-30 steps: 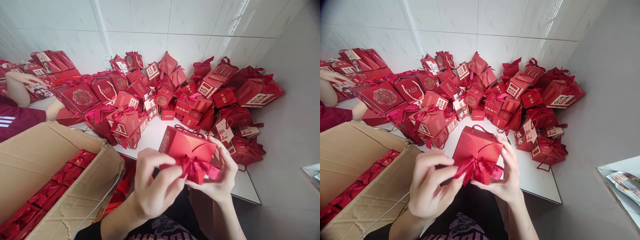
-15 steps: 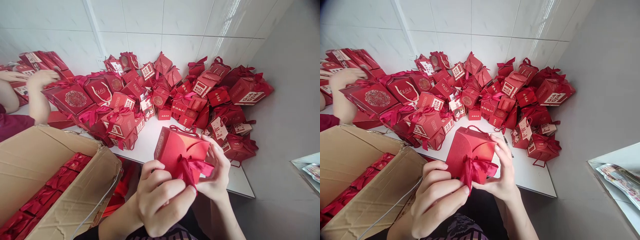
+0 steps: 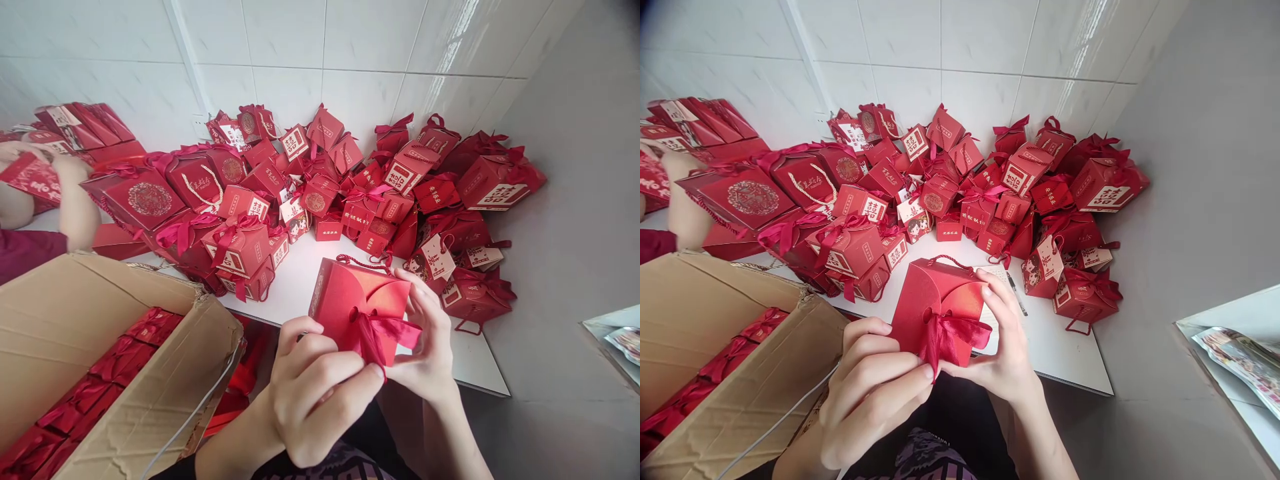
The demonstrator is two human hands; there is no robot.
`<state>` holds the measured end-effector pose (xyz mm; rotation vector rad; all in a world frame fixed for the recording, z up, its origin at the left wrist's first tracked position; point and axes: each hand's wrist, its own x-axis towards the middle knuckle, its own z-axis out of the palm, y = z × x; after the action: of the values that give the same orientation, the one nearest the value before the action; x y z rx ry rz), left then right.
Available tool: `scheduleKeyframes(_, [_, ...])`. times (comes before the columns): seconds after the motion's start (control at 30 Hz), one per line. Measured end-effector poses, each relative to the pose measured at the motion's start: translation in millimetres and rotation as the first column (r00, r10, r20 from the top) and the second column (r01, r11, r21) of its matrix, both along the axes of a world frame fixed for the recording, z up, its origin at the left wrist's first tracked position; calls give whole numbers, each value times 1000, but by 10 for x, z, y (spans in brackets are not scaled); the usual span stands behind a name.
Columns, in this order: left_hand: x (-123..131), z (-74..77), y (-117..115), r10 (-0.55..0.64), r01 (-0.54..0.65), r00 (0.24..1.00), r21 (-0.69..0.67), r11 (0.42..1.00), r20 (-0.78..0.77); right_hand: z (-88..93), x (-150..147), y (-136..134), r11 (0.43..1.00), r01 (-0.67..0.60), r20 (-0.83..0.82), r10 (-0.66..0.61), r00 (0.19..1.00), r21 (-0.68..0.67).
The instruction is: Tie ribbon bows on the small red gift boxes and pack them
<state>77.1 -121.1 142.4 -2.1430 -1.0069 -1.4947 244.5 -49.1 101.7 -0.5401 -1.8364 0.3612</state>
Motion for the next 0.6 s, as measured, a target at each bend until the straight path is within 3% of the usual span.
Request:
scheduleKeyframes(0.3, [-18, -24, 25, -5, 5, 1000, -11, 1000, -9, 0, -10, 7, 1000, 29, 20, -29, 999, 3])
scheduleKeyframes(0.37, [-49, -32, 73, 10, -8, 998, -29, 1000, 68, -1, -4, 15, 999, 34, 32, -35, 999, 15])
scheduleKeyframes(0.43, [-103, -46, 145, 115, -84, 970, -147, 986, 213, -4, 8, 26, 999, 16, 65, -18, 998, 32])
scheduleKeyframes(0.5, [-185, -73, 230, 264, -126, 919, -415, 901, 294, -19, 25, 45, 999, -24, 123, 20, 992, 33])
scheduleKeyframes(0.6, [-360, -177, 335, 396, -71, 884, -767, 638, 247, -93, 51, 115, 998, -34, 116, 40, 992, -60])
